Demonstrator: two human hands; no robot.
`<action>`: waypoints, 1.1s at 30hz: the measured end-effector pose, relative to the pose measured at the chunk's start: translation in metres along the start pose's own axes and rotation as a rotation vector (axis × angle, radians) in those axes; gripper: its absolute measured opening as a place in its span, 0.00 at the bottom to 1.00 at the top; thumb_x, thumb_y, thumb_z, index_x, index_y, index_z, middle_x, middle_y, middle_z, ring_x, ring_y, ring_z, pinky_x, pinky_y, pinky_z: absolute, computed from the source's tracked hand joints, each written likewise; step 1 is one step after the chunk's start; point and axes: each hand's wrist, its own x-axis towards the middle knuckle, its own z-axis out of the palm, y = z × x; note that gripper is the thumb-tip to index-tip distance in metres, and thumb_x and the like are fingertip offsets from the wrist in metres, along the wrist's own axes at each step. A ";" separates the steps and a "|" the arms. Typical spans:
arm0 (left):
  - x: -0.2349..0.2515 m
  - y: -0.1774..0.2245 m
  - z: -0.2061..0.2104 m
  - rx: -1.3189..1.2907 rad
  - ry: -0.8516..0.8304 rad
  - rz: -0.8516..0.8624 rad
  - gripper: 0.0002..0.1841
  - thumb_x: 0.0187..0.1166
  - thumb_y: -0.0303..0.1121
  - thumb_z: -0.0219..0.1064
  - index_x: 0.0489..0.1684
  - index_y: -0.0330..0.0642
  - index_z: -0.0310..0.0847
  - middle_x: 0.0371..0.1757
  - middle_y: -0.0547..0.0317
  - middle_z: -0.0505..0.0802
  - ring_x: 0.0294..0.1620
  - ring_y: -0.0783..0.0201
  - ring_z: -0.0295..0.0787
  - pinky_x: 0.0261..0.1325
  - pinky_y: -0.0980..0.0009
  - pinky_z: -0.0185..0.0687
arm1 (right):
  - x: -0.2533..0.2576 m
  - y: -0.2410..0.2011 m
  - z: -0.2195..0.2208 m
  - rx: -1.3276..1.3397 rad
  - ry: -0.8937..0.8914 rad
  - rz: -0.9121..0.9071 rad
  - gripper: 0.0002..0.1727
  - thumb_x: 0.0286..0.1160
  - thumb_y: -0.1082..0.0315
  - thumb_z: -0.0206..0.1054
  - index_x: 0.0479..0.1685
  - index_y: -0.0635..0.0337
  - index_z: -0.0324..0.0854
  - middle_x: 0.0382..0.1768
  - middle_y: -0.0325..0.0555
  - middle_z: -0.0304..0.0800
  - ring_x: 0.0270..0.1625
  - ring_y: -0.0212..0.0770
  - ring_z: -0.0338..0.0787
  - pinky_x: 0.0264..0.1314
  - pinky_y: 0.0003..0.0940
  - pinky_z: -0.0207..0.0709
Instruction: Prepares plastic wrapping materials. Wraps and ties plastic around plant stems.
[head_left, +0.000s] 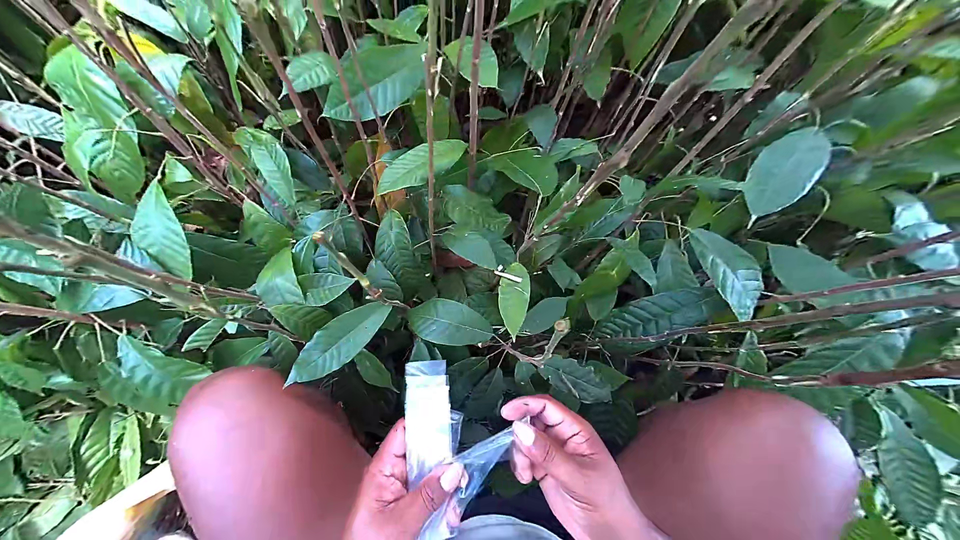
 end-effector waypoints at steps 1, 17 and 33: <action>-0.001 0.001 -0.001 0.025 0.007 0.011 0.22 0.78 0.17 0.65 0.67 0.47 0.70 0.41 0.64 0.96 0.29 0.73 0.91 0.34 0.76 0.90 | -0.001 -0.003 -0.002 0.016 0.019 -0.002 0.09 0.81 0.66 0.70 0.54 0.54 0.89 0.33 0.32 0.90 0.29 0.21 0.85 0.34 0.18 0.83; -0.002 -0.027 0.002 -0.009 0.026 -0.196 0.20 0.77 0.18 0.66 0.66 0.39 0.71 0.39 0.57 0.95 0.28 0.69 0.91 0.32 0.74 0.89 | -0.018 0.010 -0.005 0.045 0.150 0.202 0.06 0.81 0.67 0.68 0.48 0.55 0.90 0.41 0.39 0.94 0.27 0.25 0.86 0.28 0.20 0.82; 0.008 0.002 -0.010 0.106 -0.061 0.248 0.32 0.84 0.20 0.61 0.87 0.36 0.52 0.58 0.58 0.94 0.45 0.65 0.95 0.51 0.67 0.94 | 0.000 -0.036 0.022 -0.685 -0.365 -0.041 0.12 0.82 0.60 0.69 0.42 0.60 0.92 0.65 0.48 0.85 0.71 0.33 0.81 0.73 0.31 0.77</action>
